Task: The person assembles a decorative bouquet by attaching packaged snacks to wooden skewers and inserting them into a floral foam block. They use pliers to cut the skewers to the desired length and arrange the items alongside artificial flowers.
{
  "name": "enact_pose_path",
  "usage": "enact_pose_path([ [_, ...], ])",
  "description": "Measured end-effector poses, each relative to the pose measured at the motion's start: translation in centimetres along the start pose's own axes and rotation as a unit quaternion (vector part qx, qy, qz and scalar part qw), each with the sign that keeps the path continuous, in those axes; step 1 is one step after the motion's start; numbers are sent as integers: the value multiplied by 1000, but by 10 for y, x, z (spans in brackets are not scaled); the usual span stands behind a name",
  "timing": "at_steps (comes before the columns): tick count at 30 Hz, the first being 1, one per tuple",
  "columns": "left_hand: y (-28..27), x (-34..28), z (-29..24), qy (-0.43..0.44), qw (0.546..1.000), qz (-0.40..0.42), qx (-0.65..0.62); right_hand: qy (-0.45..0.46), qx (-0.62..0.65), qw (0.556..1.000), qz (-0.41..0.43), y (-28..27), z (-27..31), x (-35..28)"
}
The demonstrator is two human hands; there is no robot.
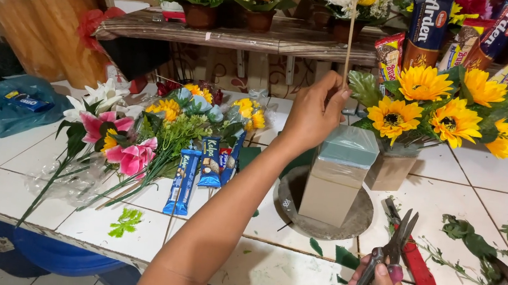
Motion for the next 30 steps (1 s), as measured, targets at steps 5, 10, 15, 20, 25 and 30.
enact_pose_path([
  [5,1,-3,4,9,1000,-3,-1,1,39,999,9,-1,-5,4],
  [10,2,-5,9,37,999,-8,10,-6,22,999,24,-8,-11,15],
  [15,1,-6,3,37,999,0,-1,-5,17,1000,25,-7,-9,13],
  [20,2,-7,8,32,999,-3,-15,-9,6,999,31,-6,-5,10],
  [25,2,-7,10,12,1000,6,-8,-6,-8,1000,23,-6,-4,10],
  [30,2,-7,11,-7,1000,6,12,-5,-18,1000,8,-3,0,5],
])
Point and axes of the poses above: each hand's wrist, its own x-axis towards the middle knuckle, its own y-axis out of the palm, z = x × y, the point moved 3 cm from there along x, towards the middle knuckle, and after that the axes turned 13 degrees about y, right-handed, at the moved point
